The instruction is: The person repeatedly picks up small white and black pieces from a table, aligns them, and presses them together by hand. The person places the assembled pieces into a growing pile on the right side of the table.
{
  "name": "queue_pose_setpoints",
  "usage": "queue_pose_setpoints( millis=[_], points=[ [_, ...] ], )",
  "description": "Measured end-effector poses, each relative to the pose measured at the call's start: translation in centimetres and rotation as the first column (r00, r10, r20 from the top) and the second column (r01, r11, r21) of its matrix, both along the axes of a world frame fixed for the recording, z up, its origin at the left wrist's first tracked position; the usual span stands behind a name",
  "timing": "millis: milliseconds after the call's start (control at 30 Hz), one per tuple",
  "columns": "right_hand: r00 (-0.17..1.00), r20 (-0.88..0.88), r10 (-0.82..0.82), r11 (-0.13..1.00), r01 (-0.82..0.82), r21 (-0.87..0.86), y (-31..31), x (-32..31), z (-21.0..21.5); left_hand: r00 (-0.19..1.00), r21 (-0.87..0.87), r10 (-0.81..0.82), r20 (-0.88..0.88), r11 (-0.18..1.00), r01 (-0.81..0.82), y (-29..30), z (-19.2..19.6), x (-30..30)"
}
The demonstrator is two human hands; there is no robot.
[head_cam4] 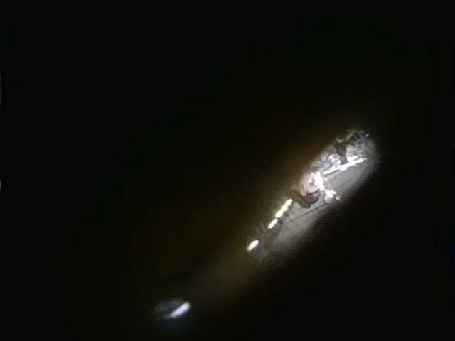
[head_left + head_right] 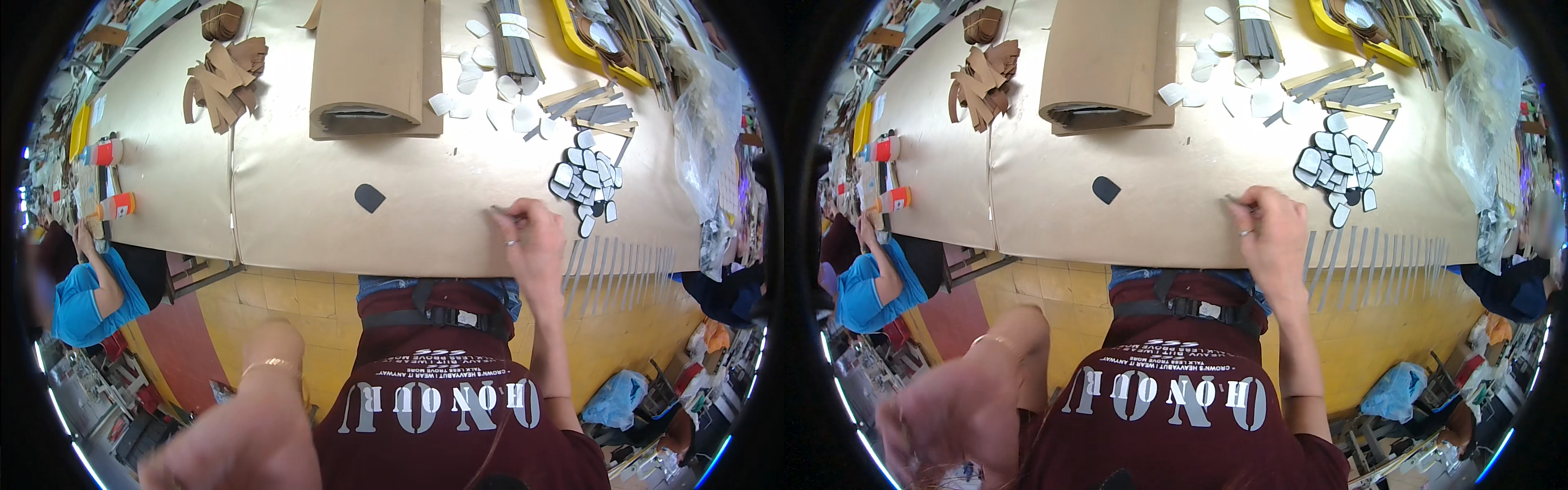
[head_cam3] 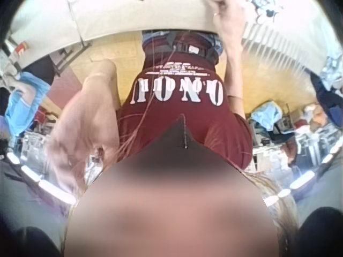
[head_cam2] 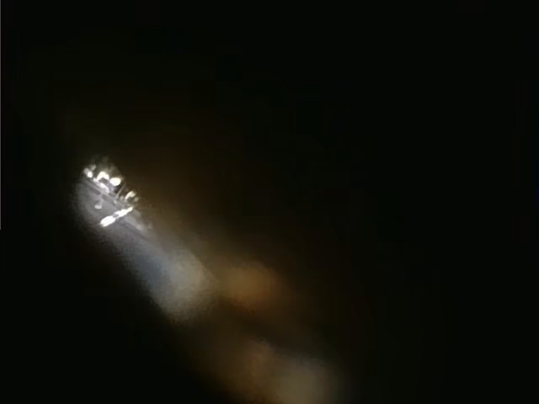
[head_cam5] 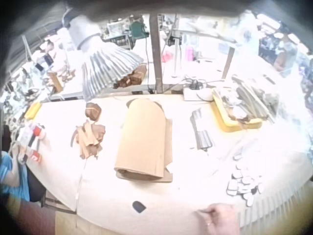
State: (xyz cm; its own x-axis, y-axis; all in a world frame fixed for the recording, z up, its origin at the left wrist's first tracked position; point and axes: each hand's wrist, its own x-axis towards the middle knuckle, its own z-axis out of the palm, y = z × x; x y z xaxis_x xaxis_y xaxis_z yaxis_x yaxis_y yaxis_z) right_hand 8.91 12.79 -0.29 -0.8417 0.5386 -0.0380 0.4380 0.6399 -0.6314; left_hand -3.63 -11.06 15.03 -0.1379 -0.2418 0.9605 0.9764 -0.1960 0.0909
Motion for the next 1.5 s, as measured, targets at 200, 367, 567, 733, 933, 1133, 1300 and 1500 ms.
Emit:
queue_pose_setpoints(
  millis=[200,367,567,733,933,1133,1300,1500],
  points=[
    [0.905,-0.258,-0.338,0.761,0.424,0.491,4.7,-0.6,2.9,0.997,0.056,0.007,-0.078,0.998,-0.003,0.5,2.8,0.3],
    [0.968,-0.103,0.229,0.818,-0.135,0.559,-1.8,-3.5,1.1,0.998,0.058,-0.045,-0.042,0.997,0.047,1.1,2.1,0.7],
    [0.813,-0.016,0.582,0.76,-0.537,0.366,-9.1,-7.4,-2.9,0.996,0.033,-0.091,0.005,0.995,0.091,2.3,1.0,0.7],
    [0.818,0.049,0.573,0.745,-0.545,0.383,-6.0,-4.8,-3.5,0.994,0.027,-0.105,0.042,0.994,0.104,3.0,0.5,0.2],
    [0.8,0.157,0.579,0.695,-0.585,0.419,1.1,-0.9,-1.8,0.994,0.025,-0.103,0.033,0.994,0.102,3.7,0.9,0.5],
    [0.869,-0.126,0.48,0.804,-0.378,0.459,3.0,-1.6,0.2,0.998,0.033,-0.068,0.007,0.997,0.068,4.3,1.5,1.3],
    [0.901,-0.264,0.343,0.852,-0.18,0.492,3.0,-5.9,0.3,0.999,0.051,-0.037,-0.023,0.998,0.038,4.4,2.1,2.0],
    [0.951,-0.221,0.215,0.936,-0.135,0.326,1.5,-11.5,-0.5,0.999,0.086,-0.025,-0.033,0.996,0.028,4.4,2.2,2.4]
  ],
)
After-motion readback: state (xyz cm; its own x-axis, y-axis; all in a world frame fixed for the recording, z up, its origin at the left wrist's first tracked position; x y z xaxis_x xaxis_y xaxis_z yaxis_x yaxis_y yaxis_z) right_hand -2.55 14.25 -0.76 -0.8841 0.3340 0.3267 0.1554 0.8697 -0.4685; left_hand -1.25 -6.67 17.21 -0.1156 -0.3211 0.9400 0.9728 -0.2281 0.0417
